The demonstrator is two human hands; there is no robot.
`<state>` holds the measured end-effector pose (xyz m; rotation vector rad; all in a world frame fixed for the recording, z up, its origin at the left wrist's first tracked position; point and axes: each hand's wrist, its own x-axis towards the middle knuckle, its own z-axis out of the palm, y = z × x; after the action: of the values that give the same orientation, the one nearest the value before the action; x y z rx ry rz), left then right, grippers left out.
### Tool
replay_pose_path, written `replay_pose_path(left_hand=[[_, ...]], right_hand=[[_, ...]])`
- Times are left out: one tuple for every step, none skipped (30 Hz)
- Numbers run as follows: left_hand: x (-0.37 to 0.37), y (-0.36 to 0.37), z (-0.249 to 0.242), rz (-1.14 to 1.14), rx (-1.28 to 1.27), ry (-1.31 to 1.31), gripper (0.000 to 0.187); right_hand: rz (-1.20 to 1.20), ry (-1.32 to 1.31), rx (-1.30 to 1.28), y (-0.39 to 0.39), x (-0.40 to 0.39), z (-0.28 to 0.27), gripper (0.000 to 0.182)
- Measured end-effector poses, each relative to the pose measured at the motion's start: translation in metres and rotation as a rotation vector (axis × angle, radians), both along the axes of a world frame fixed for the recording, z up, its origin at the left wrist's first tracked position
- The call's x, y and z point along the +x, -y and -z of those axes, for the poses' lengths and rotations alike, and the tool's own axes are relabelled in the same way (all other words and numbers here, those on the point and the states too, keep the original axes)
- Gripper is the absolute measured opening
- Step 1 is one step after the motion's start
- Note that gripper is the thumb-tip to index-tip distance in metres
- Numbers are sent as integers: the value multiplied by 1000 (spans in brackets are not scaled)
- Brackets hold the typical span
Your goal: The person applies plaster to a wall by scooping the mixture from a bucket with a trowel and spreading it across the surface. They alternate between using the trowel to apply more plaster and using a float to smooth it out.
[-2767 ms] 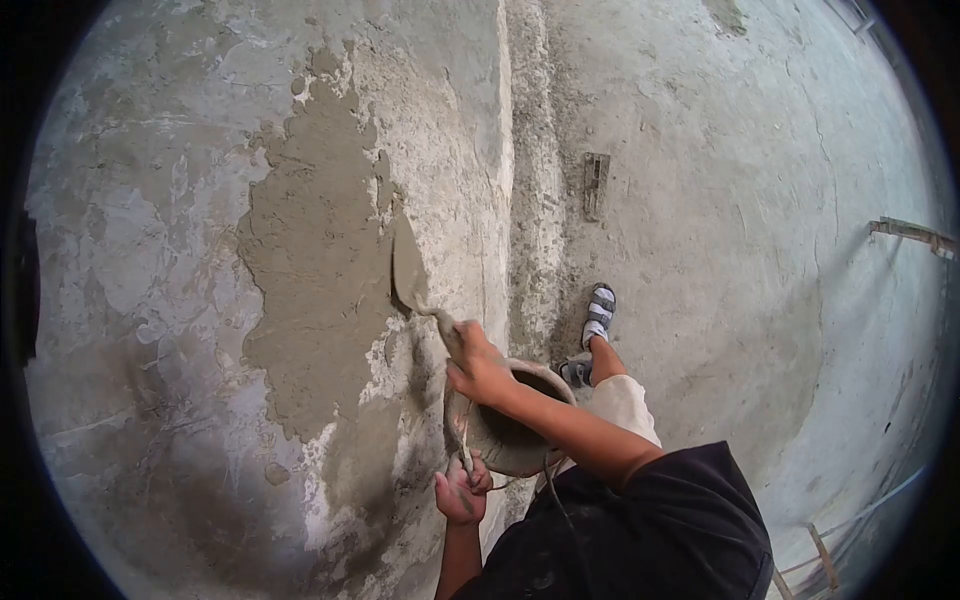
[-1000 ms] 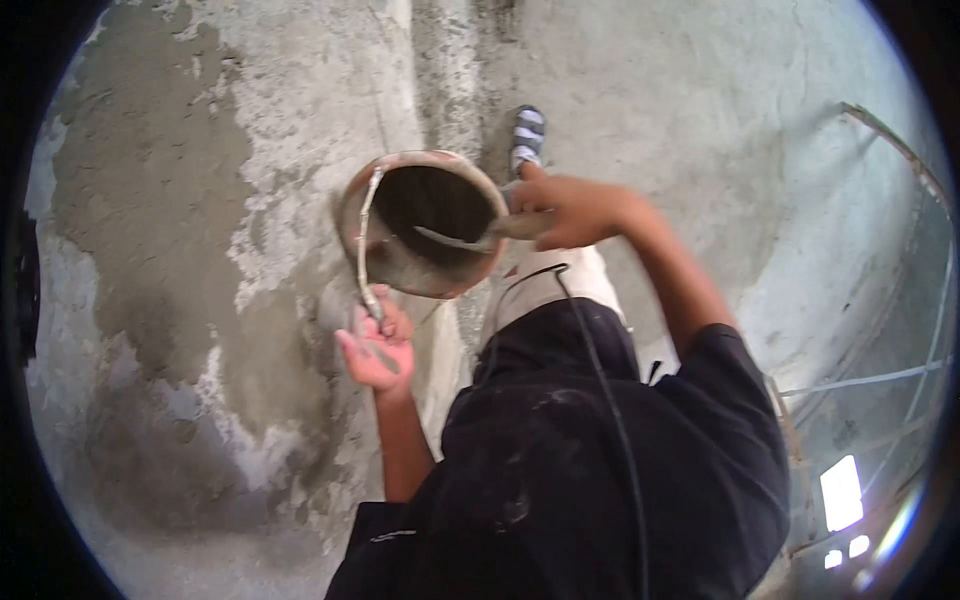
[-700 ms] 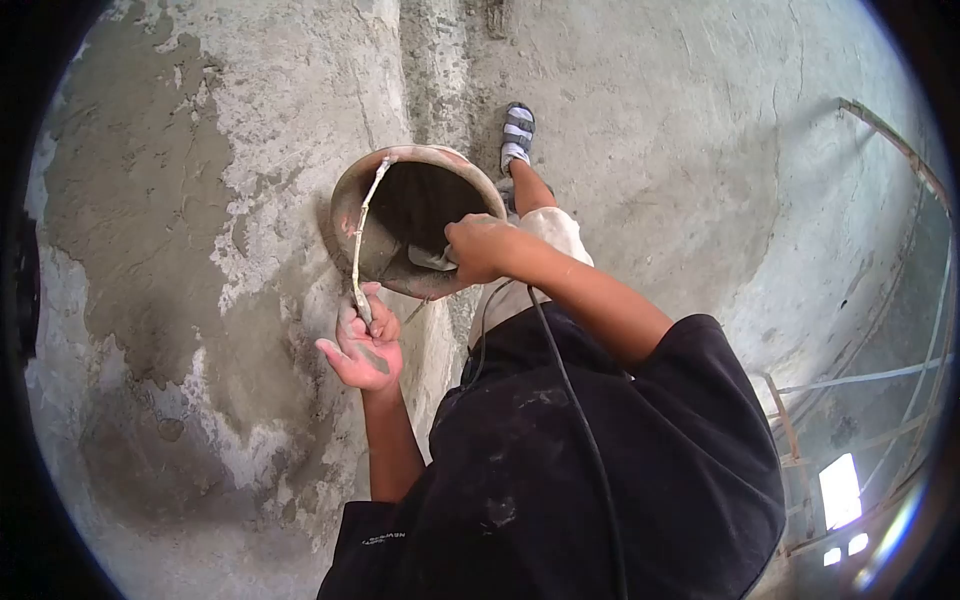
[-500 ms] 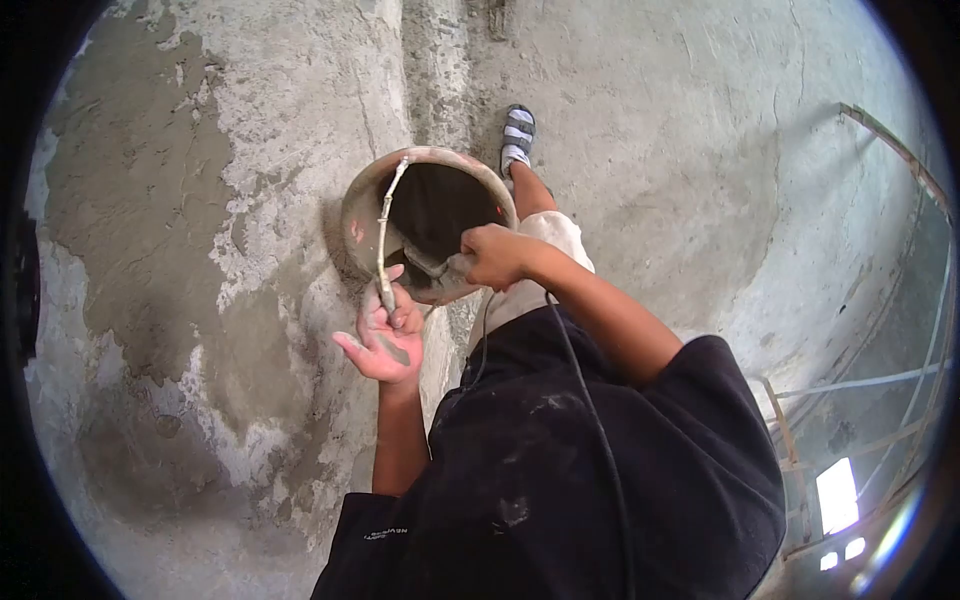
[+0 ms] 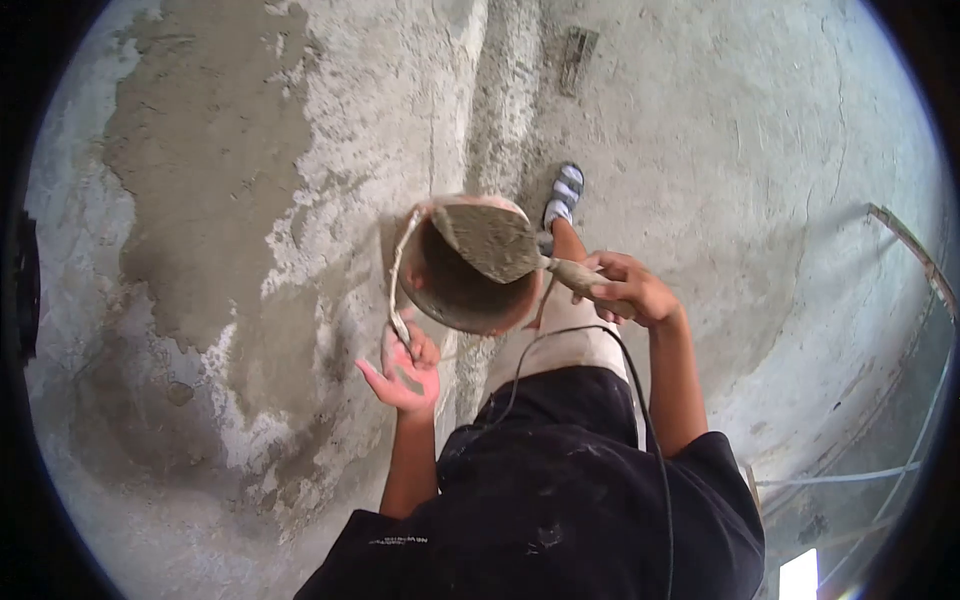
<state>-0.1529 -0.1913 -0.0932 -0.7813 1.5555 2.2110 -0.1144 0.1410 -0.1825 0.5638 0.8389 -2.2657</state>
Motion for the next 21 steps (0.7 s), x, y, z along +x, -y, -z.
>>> replay_pose_path(left_hand=[[3, 1, 0, 6, 9, -26, 107], [6, -1, 2, 11, 16, -2, 106], [8, -1, 3, 15, 20, 17, 106], [9, -2, 5, 42, 25, 6, 105], [11, -1, 8, 59, 41, -5, 104], [9, -4, 5, 82, -31, 9, 107], [9, -4, 8, 97, -25, -8, 104], [10, -2, 9, 112, -20, -12, 102], [11, 0, 10, 118, -22, -30, 102], [12, 2, 12, 120, -6, -23, 99], [14, 3, 13, 124, 11, -12, 97], [15, 5, 15, 135, 13, -14, 97], [16, 6, 16, 110, 20, 3, 95], [18, 9, 16, 83, 25, 22, 94], [20, 13, 18, 98, 33, 17, 94], [20, 14, 17, 104, 29, 16, 94], [19, 14, 16, 77, 28, 37, 94], [18, 14, 14, 48, 28, 58, 95], [16, 16, 13, 45, 10, 70, 96], [17, 17, 12, 47, 7, 70, 96], [17, 19, 12, 24, -6, 82, 96]], right_hand=[[41, -25, 5, -7, -4, -7, 42], [45, -58, 11, -13, -11, -12, 42], [101, -95, 28, -15, -18, -17, 45], [159, -139, 40, -14, -29, -22, 49], [202, -195, 70, -12, -40, -28, 51], [235, -247, 91, -9, -52, -34, 48], [297, -280, 111, -1, -65, -40, 46], [358, -301, 130, 9, -78, -46, 45], [385, -334, 173, 19, -91, -52, 44], [412, -360, 218, 29, -102, -57, 44], [400, -417, 316, 40, -115, -56, 45], [408, -401, 351, 55, -123, -53, 48], [423, -433, 388, 68, -135, -55, 49], [435, -462, 423, 81, -147, -58, 49], [485, -478, 426, 99, -156, -57, 50], [537, -495, 428, 117, -165, -51, 50], [540, -573, 530, 135, -170, -38, 52], [585, -631, 631, 150, -176, -39, 54], [535, -624, 680, 162, -177, -42, 55], [483, -618, 728, 173, -178, -45, 55], [478, -611, 780, 185, -179, -49, 56]])
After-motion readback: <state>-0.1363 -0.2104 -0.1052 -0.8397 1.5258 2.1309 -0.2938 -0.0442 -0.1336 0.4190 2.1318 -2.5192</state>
